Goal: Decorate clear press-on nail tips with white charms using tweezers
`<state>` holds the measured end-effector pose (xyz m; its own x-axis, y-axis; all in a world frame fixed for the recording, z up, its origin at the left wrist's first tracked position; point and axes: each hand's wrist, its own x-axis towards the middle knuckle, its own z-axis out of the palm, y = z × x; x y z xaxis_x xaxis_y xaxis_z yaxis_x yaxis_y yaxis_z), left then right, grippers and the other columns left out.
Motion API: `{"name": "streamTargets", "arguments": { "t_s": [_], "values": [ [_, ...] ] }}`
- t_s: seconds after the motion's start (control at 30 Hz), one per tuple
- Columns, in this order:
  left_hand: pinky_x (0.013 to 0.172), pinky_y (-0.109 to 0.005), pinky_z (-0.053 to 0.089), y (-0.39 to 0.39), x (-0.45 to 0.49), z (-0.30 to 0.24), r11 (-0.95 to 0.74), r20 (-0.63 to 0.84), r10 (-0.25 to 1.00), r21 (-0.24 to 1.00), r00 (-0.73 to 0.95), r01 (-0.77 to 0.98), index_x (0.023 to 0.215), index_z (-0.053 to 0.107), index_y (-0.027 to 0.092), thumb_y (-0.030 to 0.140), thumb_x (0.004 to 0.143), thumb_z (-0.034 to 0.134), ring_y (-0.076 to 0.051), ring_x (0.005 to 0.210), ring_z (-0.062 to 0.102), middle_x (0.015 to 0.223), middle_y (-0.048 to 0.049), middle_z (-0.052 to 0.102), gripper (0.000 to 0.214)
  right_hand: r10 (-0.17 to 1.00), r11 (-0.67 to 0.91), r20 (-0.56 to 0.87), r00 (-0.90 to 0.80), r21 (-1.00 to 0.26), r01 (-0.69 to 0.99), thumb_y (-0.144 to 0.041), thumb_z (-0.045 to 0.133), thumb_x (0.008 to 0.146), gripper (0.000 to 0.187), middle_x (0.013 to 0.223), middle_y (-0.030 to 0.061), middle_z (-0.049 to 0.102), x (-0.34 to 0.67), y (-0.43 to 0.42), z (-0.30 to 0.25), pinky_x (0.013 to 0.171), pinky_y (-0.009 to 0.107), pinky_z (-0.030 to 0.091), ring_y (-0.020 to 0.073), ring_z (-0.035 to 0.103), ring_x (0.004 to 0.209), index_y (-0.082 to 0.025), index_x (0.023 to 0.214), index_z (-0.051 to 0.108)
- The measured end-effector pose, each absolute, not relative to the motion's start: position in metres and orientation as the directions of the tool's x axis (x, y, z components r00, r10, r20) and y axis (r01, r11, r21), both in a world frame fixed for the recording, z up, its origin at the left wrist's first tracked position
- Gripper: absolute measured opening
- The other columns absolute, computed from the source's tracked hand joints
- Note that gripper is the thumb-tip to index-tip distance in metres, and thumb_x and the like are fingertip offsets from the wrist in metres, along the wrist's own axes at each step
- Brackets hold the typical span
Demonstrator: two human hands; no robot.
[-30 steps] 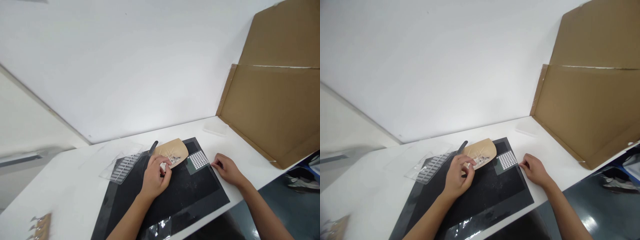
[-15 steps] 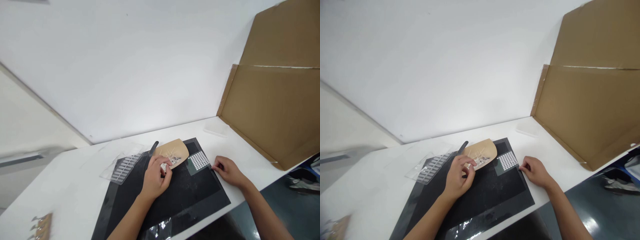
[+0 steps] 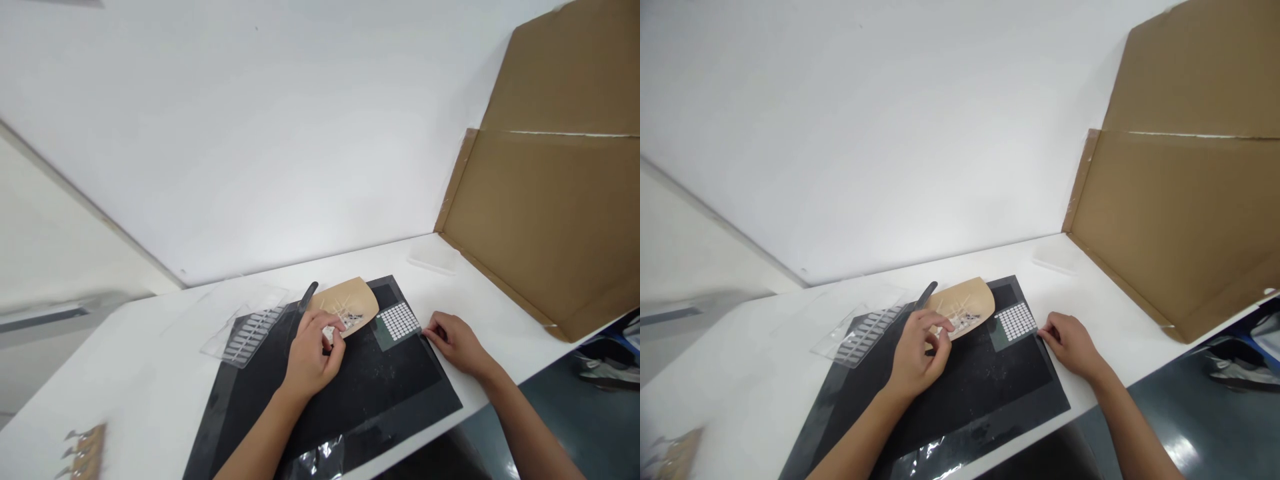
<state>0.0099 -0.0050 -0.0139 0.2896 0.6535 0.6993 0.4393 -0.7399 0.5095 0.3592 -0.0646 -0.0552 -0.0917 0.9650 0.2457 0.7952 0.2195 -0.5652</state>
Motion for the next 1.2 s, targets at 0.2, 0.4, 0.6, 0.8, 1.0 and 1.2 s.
{"name": "streamTargets", "arguments": {
  "t_s": [0.2, 0.4, 0.6, 0.8, 1.0, 1.2],
  "values": [
    [0.053, -0.021, 0.056, -0.0058, 0.0094, -0.0134, -0.739, 0.698, 0.654, 0.504, 0.292, 0.448, 0.109, 0.063, 0.022, 0.011, 0.093, 0.06, -0.013, 0.074, 0.06, 0.103, -0.0049, 0.06, 0.02, 0.965, 0.194, 0.255, -0.061, -0.535, 0.822, -0.048, 0.055, 0.106, 0.034, 0.078, 0.0017, 0.065, 0.3577, -0.0657, -0.0581, 0.068, 0.034, 0.039, 0.0208, 0.057, 0.072, -0.024, 0.081, 0.056],
    [0.052, -0.02, 0.056, -0.0073, 0.0112, -0.0111, -0.746, 0.71, 0.645, 0.503, 0.283, 0.437, 0.108, 0.063, 0.023, 0.011, 0.093, 0.061, -0.013, 0.075, 0.06, 0.103, -0.0047, 0.06, 0.02, 0.962, 0.191, 0.269, -0.054, -0.515, 0.835, -0.047, 0.054, 0.107, 0.034, 0.079, 0.0018, 0.064, 0.3569, -0.0658, -0.0589, 0.067, 0.034, 0.038, 0.0207, 0.056, 0.072, -0.024, 0.081, 0.053],
    [0.053, -0.021, 0.056, -0.007, 0.0099, -0.0124, -0.745, 0.701, 0.65, 0.512, 0.293, 0.428, 0.11, 0.062, 0.023, 0.01, 0.092, 0.061, -0.014, 0.077, 0.061, 0.102, -0.0051, 0.06, 0.022, 0.962, 0.16, 0.273, -0.013, -0.524, 0.837, -0.044, 0.054, 0.107, 0.031, 0.081, 0.0018, 0.065, 0.3552, -0.0664, -0.0579, 0.068, 0.034, 0.039, 0.0205, 0.058, 0.073, -0.024, 0.083, 0.053],
    [0.053, -0.022, 0.057, -0.006, 0.0086, -0.0153, -0.727, 0.68, 0.671, 0.526, 0.295, 0.441, 0.11, 0.062, 0.022, 0.012, 0.093, 0.061, -0.014, 0.077, 0.061, 0.104, -0.0058, 0.059, 0.02, 0.96, 0.141, 0.281, 0.016, -0.527, 0.838, -0.043, 0.054, 0.106, 0.03, 0.081, 0.0023, 0.065, 0.3555, -0.0656, -0.0575, 0.068, 0.034, 0.041, 0.021, 0.059, 0.073, -0.024, 0.083, 0.053],
    [0.052, -0.022, 0.056, -0.0065, 0.0091, -0.0138, -0.733, 0.683, 0.667, 0.527, 0.298, 0.43, 0.11, 0.062, 0.023, 0.011, 0.093, 0.06, -0.015, 0.078, 0.061, 0.103, -0.0062, 0.06, 0.02, 0.954, 0.163, 0.299, 0.002, -0.526, 0.835, -0.045, 0.055, 0.105, 0.032, 0.079, 0.0028, 0.066, 0.3584, -0.0645, -0.0611, 0.066, 0.035, 0.042, 0.0211, 0.059, 0.071, -0.025, 0.081, 0.054],
    [0.053, -0.021, 0.056, -0.0067, 0.0092, -0.0133, -0.739, 0.694, 0.657, 0.516, 0.296, 0.433, 0.11, 0.062, 0.023, 0.011, 0.093, 0.06, -0.015, 0.078, 0.061, 0.103, -0.0058, 0.061, 0.021, 0.956, 0.192, 0.29, -0.038, -0.525, 0.829, -0.045, 0.055, 0.106, 0.033, 0.078, 0.0033, 0.065, 0.3585, -0.0655, -0.0597, 0.065, 0.035, 0.043, 0.0205, 0.056, 0.07, -0.024, 0.079, 0.054]
  ]
}}
